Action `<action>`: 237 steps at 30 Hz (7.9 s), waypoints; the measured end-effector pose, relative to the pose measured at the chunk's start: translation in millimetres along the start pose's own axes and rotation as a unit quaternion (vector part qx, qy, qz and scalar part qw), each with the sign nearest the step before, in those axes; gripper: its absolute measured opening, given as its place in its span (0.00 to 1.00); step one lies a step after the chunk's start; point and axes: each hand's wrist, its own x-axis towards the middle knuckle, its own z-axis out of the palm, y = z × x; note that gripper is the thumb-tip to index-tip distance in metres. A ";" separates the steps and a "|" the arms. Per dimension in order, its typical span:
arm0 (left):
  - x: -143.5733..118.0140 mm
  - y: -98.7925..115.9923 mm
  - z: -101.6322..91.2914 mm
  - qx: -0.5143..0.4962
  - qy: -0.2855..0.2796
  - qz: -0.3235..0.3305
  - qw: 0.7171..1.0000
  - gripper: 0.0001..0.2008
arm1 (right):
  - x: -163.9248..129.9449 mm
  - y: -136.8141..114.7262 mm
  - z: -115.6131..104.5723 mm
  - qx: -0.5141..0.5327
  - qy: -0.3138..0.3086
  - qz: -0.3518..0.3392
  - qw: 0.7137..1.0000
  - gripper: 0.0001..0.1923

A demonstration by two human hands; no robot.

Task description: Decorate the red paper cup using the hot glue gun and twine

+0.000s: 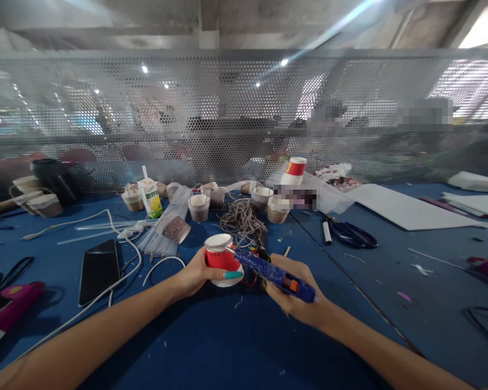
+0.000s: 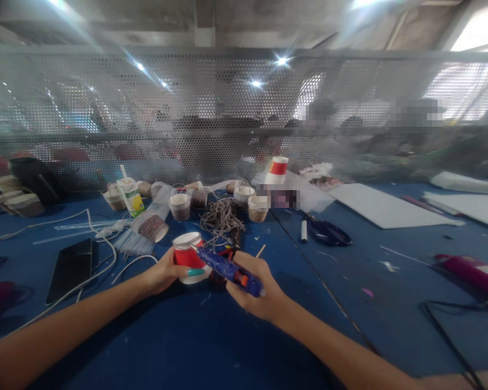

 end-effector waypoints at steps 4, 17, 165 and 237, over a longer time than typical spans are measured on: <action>-0.2 0.9 1.7 -0.001 0.006 -0.001 1.000 0.31 | 0.1 0.8 -0.4 -0.004 -0.006 -0.002 1.000 0.11; 1.1 -5.4 -6.3 -0.046 -0.005 0.013 0.999 0.30 | -0.8 -0.4 0.0 0.002 0.008 0.005 1.000 0.12; 1.1 -1.6 -0.3 -0.079 0.107 0.007 0.991 0.28 | 11.0 22.9 -6.8 -0.155 0.081 0.117 0.978 0.08; -3.0 -5.5 14.1 0.324 0.195 0.083 0.922 0.24 | -1.9 -9.9 10.9 -0.043 -0.050 -0.049 0.997 0.12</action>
